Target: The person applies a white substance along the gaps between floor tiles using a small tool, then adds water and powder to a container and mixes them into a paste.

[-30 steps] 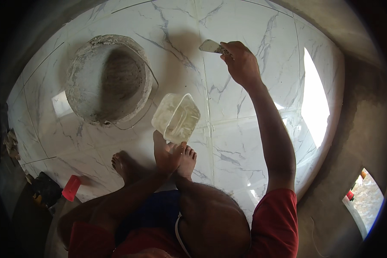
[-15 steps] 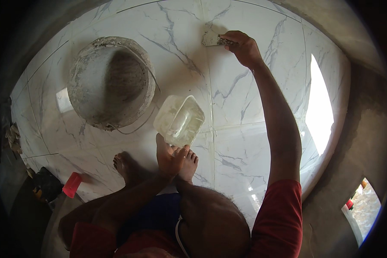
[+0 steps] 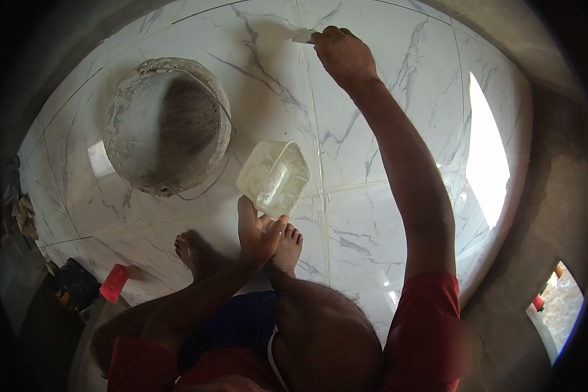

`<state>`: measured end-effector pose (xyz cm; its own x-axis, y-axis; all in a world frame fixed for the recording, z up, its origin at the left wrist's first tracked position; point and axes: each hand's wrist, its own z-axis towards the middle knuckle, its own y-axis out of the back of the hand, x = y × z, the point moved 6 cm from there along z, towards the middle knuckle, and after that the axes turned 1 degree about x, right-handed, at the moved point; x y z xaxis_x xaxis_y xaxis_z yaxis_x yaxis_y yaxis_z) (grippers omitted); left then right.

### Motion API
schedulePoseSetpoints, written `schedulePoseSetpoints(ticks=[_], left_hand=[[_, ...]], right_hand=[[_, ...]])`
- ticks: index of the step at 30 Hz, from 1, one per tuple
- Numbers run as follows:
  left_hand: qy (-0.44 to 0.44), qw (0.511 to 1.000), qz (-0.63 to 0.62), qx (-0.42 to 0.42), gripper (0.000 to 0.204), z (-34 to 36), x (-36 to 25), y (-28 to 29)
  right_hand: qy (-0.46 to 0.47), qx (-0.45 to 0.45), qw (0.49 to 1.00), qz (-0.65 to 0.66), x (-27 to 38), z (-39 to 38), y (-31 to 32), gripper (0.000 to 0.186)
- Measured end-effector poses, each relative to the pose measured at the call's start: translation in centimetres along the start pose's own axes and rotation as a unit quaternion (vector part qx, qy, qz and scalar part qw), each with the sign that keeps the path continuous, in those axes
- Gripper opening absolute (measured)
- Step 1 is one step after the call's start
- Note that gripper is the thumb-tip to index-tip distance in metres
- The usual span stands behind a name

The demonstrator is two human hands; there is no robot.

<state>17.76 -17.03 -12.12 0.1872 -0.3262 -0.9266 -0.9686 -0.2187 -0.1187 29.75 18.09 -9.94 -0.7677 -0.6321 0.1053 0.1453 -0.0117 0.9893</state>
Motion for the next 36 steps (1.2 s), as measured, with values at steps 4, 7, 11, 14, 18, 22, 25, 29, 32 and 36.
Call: schedulePoseSetpoints(ticks=[4, 7, 11, 14, 18, 22, 25, 29, 32, 36], left_hand=[[0.003, 1.000, 0.007, -0.006, 0.063, 0.1, -0.6, -0.1], [0.013, 1.000, 0.004, 0.005, 0.064, 0.1, -0.3, -0.3], [0.011, 1.000, -0.010, 0.000, 0.075, -0.4, 0.6, -0.1], [0.027, 1.000, -0.002, 0.000, 0.074, -0.5, 0.5, 0.1], [0.002, 0.999, 0.037, 0.004, 0.068, -0.5, -0.3, 0.4], [-0.014, 1.000, 0.027, 0.003, 0.074, -0.7, -0.1, 0.7], [0.010, 1.000, 0.003, -0.005, 0.074, -0.5, -0.3, 0.6], [-0.006, 1.000, -0.020, -0.004, 0.075, -0.2, -0.9, 0.2], [0.003, 0.999, -0.040, -0.002, 0.076, -0.4, -0.8, 0.4], [0.017, 1.000, -0.012, 0.018, 0.075, -0.7, 0.2, 0.2]], right_hand=[[-0.008, 0.050, 0.996, -0.076, 1.5, -1.2, -0.9, 0.010], [-0.010, 0.055, 0.995, -0.079, 2.2, -5.0, -0.5, 0.010], [0.006, 0.058, 0.998, -0.023, 5.5, -11.2, 0.7, 0.014], [-0.001, 0.120, 0.992, -0.038, 7.3, -15.7, 1.2, 0.017], [-0.003, 0.063, 0.998, 0.020, 5.1, -10.8, 3.5, 0.007], [-0.033, 0.019, 0.998, -0.054, -0.5, 0.7, 2.8, 0.016], [-0.082, 0.095, 0.986, -0.109, -2.9, 7.2, 0.9, 0.015], [-0.100, 0.084, 0.979, -0.157, -4.4, 11.4, -0.4, 0.025], [-0.084, 0.081, 0.978, -0.172, -2.9, 11.7, -1.2, 0.025], [-0.066, 0.080, 0.981, -0.162, -2.5, 9.5, -1.8, 0.020]])
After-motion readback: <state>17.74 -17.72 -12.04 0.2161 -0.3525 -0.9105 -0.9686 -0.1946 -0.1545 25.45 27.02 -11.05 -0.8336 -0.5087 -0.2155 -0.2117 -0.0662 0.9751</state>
